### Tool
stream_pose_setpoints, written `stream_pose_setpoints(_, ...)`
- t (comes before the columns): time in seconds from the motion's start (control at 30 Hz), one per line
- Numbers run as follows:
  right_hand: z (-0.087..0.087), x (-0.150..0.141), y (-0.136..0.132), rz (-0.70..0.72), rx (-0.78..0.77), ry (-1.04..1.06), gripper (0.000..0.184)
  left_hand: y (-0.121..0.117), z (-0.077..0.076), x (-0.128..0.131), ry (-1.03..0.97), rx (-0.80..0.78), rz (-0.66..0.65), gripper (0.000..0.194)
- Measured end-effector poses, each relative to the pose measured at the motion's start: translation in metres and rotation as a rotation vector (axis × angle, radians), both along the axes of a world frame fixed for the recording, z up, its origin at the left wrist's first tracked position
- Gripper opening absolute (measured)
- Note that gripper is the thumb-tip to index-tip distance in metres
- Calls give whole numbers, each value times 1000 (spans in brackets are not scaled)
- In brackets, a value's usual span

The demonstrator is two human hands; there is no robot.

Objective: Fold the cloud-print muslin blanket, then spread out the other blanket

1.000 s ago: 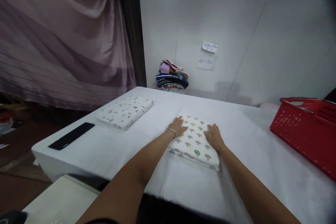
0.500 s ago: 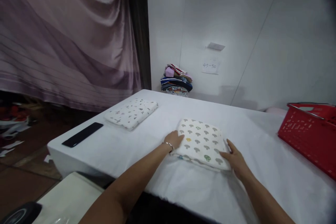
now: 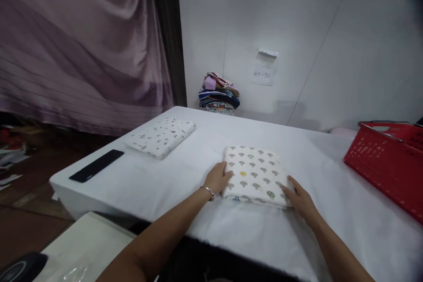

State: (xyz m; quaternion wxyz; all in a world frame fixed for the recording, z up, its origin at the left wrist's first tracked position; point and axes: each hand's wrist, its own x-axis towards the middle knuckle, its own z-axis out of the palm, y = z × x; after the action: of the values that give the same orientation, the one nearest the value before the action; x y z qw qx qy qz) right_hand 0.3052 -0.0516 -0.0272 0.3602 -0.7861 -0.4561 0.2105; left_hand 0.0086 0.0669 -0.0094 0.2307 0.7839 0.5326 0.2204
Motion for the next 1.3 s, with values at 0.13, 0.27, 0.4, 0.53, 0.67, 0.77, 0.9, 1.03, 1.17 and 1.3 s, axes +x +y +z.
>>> stream_pose_setpoints(0.13, 4, -4, 2, -16, -3, 34, 68, -5, -4, 5, -2, -2, 41, 44)
stream_pose_setpoints(0.27, 10, 5, 19, 10, 24, 63, 66, -9, 0, 12, -19, -57, 83, 45)
stream_pose_setpoints(0.4, 14, 29, 39, -17, 29, -21, 66, -25, 5, 17, -72, -168, 2, 48)
stream_pose_setpoints(0.53, 11, 43, 37, -38, 56, -254, 58, -24, 6, 9, -52, -111, -19, 35)
stream_pose_setpoints(0.67, 12, 17, 17, 74, 178, -490, 52, 4, 12, 7, -26, 151, 18, 33)
stream_pose_setpoints(0.77, 15, -23, 4, 304, 212, -586, 48, 27, 20, 25, 13, 307, -59, 37)
stream_pose_setpoints(0.9, 10, -62, -2, 625, 168, -665, 52, 48, 18, 55, 211, 274, -191, 48)
stream_pose_setpoints(1.03, 4, -67, -4, 655, 194, -728, 59, 60, 1, 63, 330, 184, -190, 53)
stream_pose_setpoints(1.17, 13, -75, -4, 650, 179, -711, 63, 62, -8, 60, 320, 209, -190, 54)
stream_pose_setpoints(1.3, 14, -95, -4, 759, 220, -718, 67, 61, -8, 60, 320, 210, -179, 53)
